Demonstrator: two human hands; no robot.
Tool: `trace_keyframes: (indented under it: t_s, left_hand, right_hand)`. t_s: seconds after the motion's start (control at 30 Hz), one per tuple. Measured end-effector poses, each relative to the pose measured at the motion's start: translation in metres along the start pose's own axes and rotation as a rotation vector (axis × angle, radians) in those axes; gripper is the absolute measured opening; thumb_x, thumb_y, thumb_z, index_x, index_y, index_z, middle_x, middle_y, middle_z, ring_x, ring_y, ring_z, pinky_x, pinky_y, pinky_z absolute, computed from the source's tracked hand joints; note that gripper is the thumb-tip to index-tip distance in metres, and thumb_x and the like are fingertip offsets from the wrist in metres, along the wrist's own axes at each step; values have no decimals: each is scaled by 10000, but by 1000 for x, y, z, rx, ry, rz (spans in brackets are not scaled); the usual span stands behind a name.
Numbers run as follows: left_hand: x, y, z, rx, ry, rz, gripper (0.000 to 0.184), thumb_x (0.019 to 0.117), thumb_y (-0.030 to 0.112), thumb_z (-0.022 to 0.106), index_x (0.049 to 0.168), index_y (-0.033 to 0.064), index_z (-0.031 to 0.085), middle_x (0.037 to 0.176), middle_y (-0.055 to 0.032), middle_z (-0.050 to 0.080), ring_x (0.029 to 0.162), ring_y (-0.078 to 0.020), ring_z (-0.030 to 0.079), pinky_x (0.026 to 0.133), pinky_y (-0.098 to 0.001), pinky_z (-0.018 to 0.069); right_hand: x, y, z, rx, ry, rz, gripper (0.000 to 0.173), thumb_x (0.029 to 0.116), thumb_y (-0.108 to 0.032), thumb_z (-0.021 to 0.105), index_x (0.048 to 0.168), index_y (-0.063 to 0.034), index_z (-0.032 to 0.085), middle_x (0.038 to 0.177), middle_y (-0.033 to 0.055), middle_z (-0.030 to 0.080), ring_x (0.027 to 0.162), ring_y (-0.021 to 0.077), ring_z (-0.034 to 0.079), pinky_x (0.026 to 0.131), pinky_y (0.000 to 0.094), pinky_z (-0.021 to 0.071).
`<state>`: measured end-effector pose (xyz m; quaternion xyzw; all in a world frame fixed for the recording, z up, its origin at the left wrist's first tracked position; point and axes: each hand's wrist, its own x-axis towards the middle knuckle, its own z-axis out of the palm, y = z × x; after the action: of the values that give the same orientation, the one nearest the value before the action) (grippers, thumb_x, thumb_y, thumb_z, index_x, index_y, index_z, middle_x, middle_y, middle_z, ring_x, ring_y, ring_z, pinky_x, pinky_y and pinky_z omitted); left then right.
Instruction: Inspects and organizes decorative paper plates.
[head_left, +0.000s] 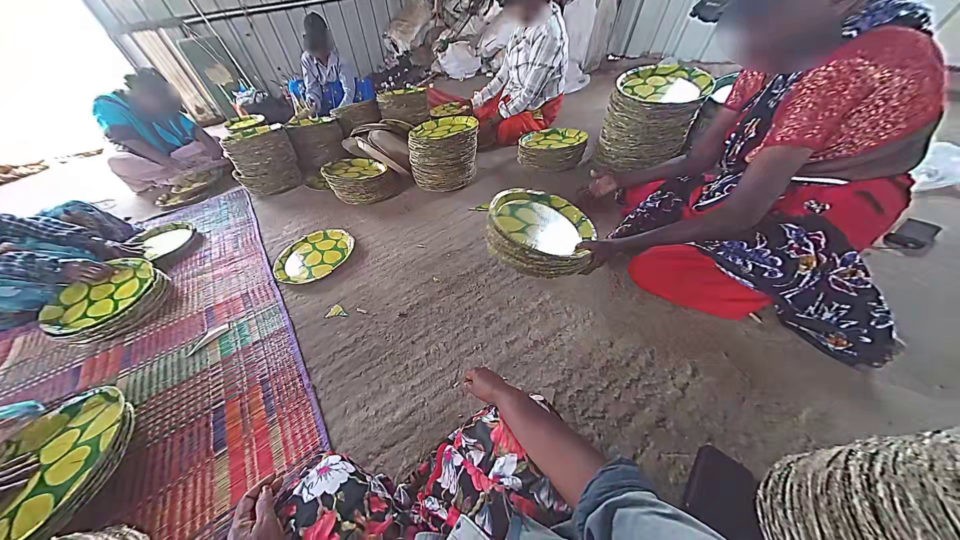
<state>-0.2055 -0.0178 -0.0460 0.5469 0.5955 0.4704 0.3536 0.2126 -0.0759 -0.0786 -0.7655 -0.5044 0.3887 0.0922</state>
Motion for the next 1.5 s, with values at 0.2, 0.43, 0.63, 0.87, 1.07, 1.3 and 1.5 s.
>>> trace_keyframes:
  t_s: [0.2, 0.43, 0.63, 0.87, 1.07, 1.3, 1.5]
  left_hand:
    - [-2, 2, 0, -2, -2, -17, 330, 1079, 123, 371, 1213, -101, 573, 1046, -88, 673, 864, 34, 621, 751, -160, 513]
    - [-4, 7, 3, -27, 15, -11, 331, 1069, 116, 376, 1199, -111, 577, 1052, -97, 667, 864, 36, 618, 774, -152, 508]
    - [-4, 8, 3, -32, 7, -26, 320, 1069, 125, 385, 1190, -94, 584, 1008, -67, 674, 826, 44, 627, 729, -145, 517]
    - [-2, 8, 3, -34, 8, -54, 305, 1075, 130, 388, 1187, -65, 593, 988, -15, 679, 799, 57, 634, 683, -134, 516]
    - [2, 3, 4, -33, -16, -25, 314, 1063, 116, 390, 1180, -99, 586, 1016, -41, 685, 867, 54, 641, 778, -143, 530]
    - [4, 2, 4, -34, -23, -12, 297, 1058, 97, 387, 1174, -93, 583, 992, -5, 680, 869, 67, 644, 805, -138, 538]
    - [5, 1, 6, -37, -36, 8, 291, 1052, 88, 389, 1161, -96, 586, 970, 10, 682, 851, 76, 645, 792, -129, 540]
  right_hand:
    - [-8, -13, 5, -72, 15, -72, 382, 1105, -215, 430, 1321, 25, 634, 1378, 251, 617, 1339, 385, 562, 1122, 568, 413]
    - [-19, -17, -8, 118, 110, 81, 354, 1099, -208, 454, 1288, 25, 642, 1325, 241, 642, 1261, 366, 609, 1073, 551, 447]
    - [-14, -11, -3, 133, 55, 27, 350, 1095, -185, 472, 1267, 76, 629, 1309, 280, 629, 1233, 382, 618, 1083, 523, 449]
    - [-26, -9, -8, 1155, 578, 346, 281, 1116, -181, 426, 1181, 30, 599, 898, 98, 600, 725, 147, 569, 656, 297, 477]
    - [-53, -2, -22, 1882, 930, 516, 638, 1127, -472, 85, 1611, -71, 195, 1537, 236, 394, 1267, 319, 516, 972, 484, 446]
    - [-32, 56, -38, 1913, 1127, 569, 505, 1138, -391, 304, 1514, -58, 357, 1358, 186, 534, 1066, 232, 600, 828, 384, 498]
    - [-19, 44, -53, 1631, 1307, 304, 342, 1123, -109, 378, 1432, 37, 385, 916, 123, 561, 599, 108, 604, 570, 239, 545]
